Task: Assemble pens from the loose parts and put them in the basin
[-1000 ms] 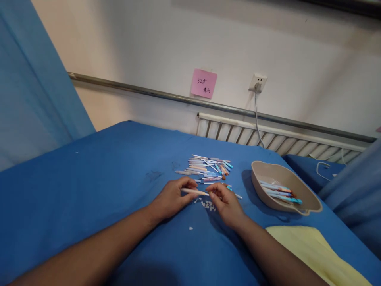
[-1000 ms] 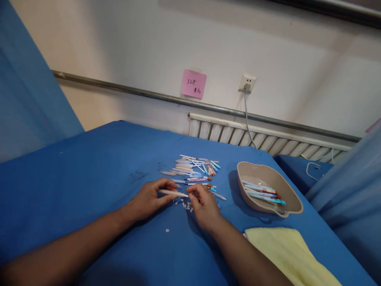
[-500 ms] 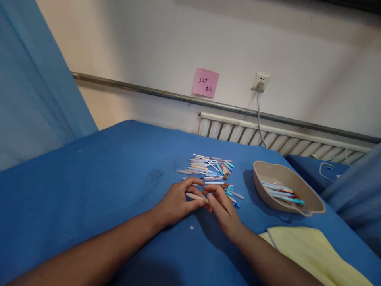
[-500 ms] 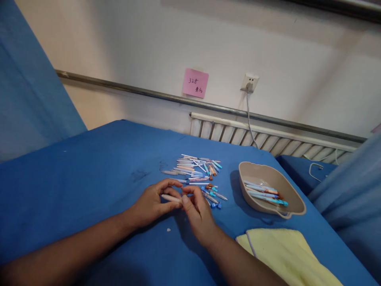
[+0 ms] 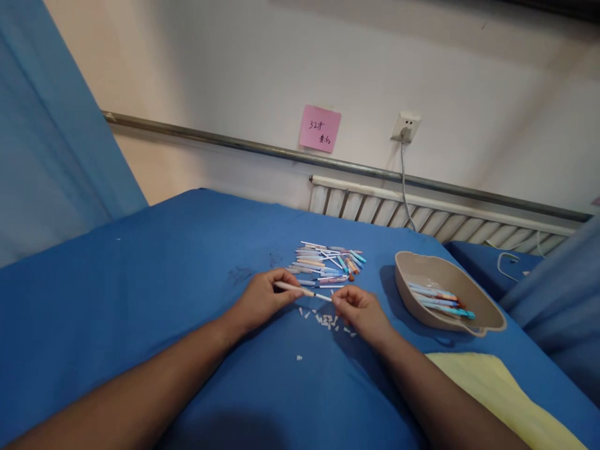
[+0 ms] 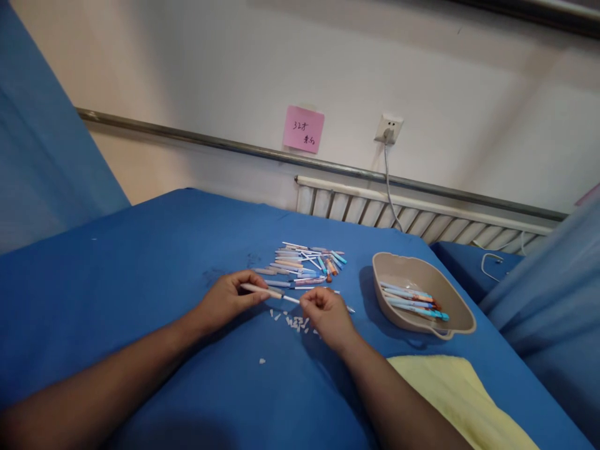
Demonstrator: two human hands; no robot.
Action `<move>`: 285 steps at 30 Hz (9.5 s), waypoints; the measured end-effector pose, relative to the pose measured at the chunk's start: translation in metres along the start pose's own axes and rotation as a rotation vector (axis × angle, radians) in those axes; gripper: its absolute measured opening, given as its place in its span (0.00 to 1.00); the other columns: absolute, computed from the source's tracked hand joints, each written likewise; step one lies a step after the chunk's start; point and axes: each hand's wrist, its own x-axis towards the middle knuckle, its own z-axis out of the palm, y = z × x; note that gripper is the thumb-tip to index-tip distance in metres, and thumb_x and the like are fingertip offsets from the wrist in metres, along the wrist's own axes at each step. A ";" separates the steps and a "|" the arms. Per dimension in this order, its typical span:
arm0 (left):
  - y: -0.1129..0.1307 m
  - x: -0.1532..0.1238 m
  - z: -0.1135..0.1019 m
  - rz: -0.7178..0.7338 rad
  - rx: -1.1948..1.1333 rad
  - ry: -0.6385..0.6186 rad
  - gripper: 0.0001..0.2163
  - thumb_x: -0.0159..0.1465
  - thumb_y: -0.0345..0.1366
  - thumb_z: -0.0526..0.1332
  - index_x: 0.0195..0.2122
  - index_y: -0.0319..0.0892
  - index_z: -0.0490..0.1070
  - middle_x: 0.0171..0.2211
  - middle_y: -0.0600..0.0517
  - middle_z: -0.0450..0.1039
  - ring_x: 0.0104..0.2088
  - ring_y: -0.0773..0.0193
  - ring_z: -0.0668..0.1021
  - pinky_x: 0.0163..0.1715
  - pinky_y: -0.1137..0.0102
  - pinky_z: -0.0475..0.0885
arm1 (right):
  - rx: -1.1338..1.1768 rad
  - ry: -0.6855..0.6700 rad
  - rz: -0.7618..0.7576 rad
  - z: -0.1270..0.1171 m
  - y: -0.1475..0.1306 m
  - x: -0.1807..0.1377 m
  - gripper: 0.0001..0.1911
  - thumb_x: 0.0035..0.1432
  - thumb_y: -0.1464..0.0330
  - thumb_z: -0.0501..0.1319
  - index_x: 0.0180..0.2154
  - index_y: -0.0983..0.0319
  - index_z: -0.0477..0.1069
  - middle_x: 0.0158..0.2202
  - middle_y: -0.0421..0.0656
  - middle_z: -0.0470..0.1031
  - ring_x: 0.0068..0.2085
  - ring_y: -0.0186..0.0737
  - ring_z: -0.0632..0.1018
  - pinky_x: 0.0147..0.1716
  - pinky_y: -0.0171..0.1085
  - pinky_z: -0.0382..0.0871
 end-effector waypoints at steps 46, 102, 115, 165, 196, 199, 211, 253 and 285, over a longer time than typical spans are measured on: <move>-0.015 0.008 0.003 0.125 0.525 -0.132 0.10 0.59 0.43 0.56 0.32 0.44 0.71 0.31 0.53 0.73 0.33 0.61 0.73 0.30 0.72 0.63 | -0.813 0.013 -0.127 -0.051 0.007 0.006 0.10 0.57 0.66 0.54 0.36 0.58 0.73 0.33 0.41 0.78 0.33 0.39 0.76 0.32 0.32 0.63; -0.018 0.007 0.003 0.152 0.400 -0.141 0.11 0.59 0.43 0.56 0.40 0.45 0.70 0.34 0.53 0.73 0.35 0.61 0.74 0.34 0.71 0.66 | -0.917 0.038 -0.259 -0.004 0.000 0.008 0.06 0.60 0.70 0.53 0.34 0.61 0.68 0.33 0.44 0.73 0.36 0.40 0.73 0.35 0.35 0.61; -0.010 0.007 -0.002 0.197 0.256 -0.163 0.12 0.62 0.41 0.52 0.39 0.44 0.71 0.37 0.53 0.74 0.40 0.61 0.74 0.42 0.70 0.66 | -0.616 0.092 -0.339 -0.018 0.012 0.009 0.06 0.59 0.67 0.54 0.33 0.60 0.68 0.32 0.41 0.73 0.33 0.36 0.73 0.35 0.33 0.64; -0.010 0.003 0.002 0.217 0.200 -0.203 0.10 0.62 0.39 0.54 0.40 0.45 0.72 0.38 0.52 0.73 0.41 0.62 0.74 0.43 0.70 0.65 | -0.658 0.022 -0.479 -0.023 0.004 0.004 0.06 0.58 0.68 0.55 0.34 0.59 0.71 0.31 0.41 0.73 0.34 0.37 0.74 0.35 0.34 0.65; 0.009 -0.018 0.022 0.112 -0.235 -0.514 0.10 0.61 0.41 0.57 0.37 0.41 0.71 0.31 0.54 0.69 0.32 0.67 0.69 0.33 0.75 0.63 | 0.689 -0.199 -0.063 0.005 -0.047 -0.026 0.34 0.53 0.41 0.44 0.48 0.56 0.68 0.55 0.46 0.64 0.57 0.48 0.62 0.52 0.48 0.58; 0.008 -0.015 0.022 0.042 -0.267 -0.499 0.10 0.59 0.41 0.59 0.36 0.40 0.71 0.27 0.56 0.66 0.28 0.70 0.67 0.29 0.76 0.61 | 0.583 -0.018 -0.078 -0.014 -0.049 -0.022 0.28 0.54 0.45 0.50 0.44 0.57 0.69 0.52 0.47 0.67 0.52 0.46 0.68 0.47 0.44 0.63; 0.005 -0.001 0.018 -0.192 -0.402 -0.228 0.16 0.51 0.44 0.65 0.37 0.39 0.71 0.26 0.55 0.68 0.25 0.70 0.70 0.25 0.75 0.63 | -0.619 -0.002 -0.028 -0.081 -0.003 -0.014 0.06 0.52 0.65 0.58 0.29 0.61 0.71 0.23 0.38 0.72 0.25 0.33 0.70 0.24 0.31 0.57; -0.009 0.004 0.017 -0.195 -0.420 -0.205 0.17 0.55 0.44 0.63 0.40 0.39 0.71 0.33 0.51 0.72 0.25 0.71 0.71 0.23 0.76 0.62 | -0.717 0.237 0.003 -0.082 0.025 0.012 0.08 0.54 0.67 0.54 0.30 0.61 0.70 0.26 0.41 0.73 0.27 0.36 0.72 0.27 0.32 0.60; -0.010 0.005 0.015 -0.226 -0.488 -0.202 0.16 0.54 0.42 0.65 0.40 0.38 0.71 0.31 0.52 0.72 0.24 0.72 0.72 0.24 0.75 0.64 | -0.609 0.083 -0.226 -0.062 0.023 0.009 0.09 0.55 0.66 0.55 0.35 0.61 0.73 0.32 0.41 0.72 0.32 0.36 0.72 0.32 0.34 0.65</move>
